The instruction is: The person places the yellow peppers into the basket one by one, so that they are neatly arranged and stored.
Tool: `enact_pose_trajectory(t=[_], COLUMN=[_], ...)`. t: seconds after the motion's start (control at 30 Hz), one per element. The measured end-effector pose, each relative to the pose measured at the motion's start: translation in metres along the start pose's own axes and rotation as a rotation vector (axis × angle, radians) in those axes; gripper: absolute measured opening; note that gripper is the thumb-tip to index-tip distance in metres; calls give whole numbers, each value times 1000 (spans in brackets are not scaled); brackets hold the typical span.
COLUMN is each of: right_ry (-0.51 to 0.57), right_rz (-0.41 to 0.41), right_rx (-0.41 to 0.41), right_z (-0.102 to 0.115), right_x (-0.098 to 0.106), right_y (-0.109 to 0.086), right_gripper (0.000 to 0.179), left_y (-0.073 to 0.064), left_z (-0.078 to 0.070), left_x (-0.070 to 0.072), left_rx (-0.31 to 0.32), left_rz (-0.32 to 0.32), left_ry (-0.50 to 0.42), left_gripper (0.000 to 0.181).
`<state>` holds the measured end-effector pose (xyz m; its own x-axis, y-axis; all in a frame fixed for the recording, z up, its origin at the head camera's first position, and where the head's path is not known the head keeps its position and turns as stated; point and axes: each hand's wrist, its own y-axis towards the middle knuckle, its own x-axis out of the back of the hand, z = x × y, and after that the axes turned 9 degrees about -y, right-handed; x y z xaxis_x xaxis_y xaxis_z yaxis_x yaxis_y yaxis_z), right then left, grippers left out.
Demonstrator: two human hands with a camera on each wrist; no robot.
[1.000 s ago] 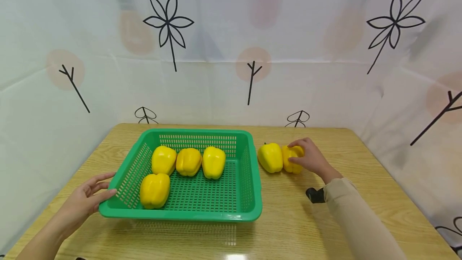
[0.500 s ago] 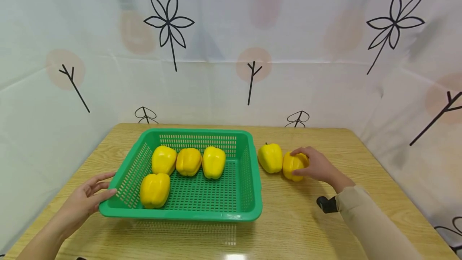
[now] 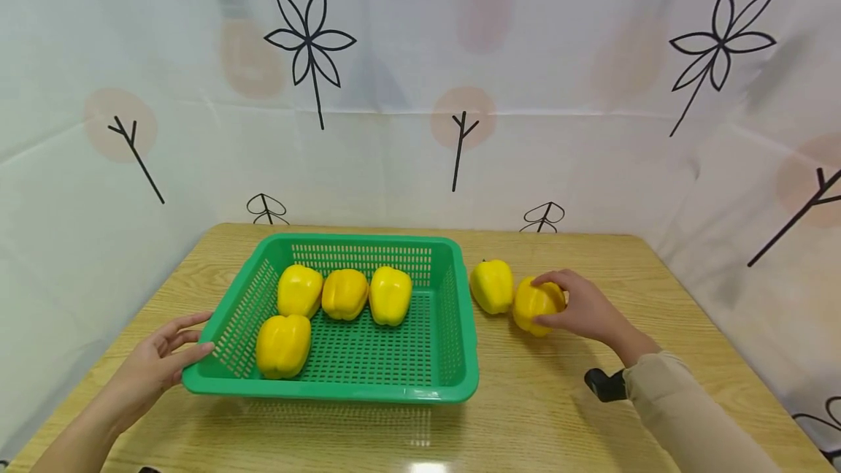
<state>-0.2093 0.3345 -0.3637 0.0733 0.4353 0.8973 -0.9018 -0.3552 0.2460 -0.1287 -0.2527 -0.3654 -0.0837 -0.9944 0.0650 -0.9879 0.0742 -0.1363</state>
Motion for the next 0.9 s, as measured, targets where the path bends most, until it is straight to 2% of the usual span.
enact_pose_trajectory(t=[0.47, 0.7, 0.9], right_ry=[35, 0, 11], right_rz=[-29, -56, -69], right_rx=[107, 165, 208], right_z=[25, 38, 48], right_x=[20, 26, 29], right_y=[2, 4, 7], right_gripper=[49, 50, 49], left_y=[0, 0, 0], left_z=[0, 0, -1], left_x=[0, -1, -1], left_rx=[3, 3, 4], left_rz=[-7, -7, -11], left_ry=[1, 1, 5], left_gripper=[61, 61, 61])
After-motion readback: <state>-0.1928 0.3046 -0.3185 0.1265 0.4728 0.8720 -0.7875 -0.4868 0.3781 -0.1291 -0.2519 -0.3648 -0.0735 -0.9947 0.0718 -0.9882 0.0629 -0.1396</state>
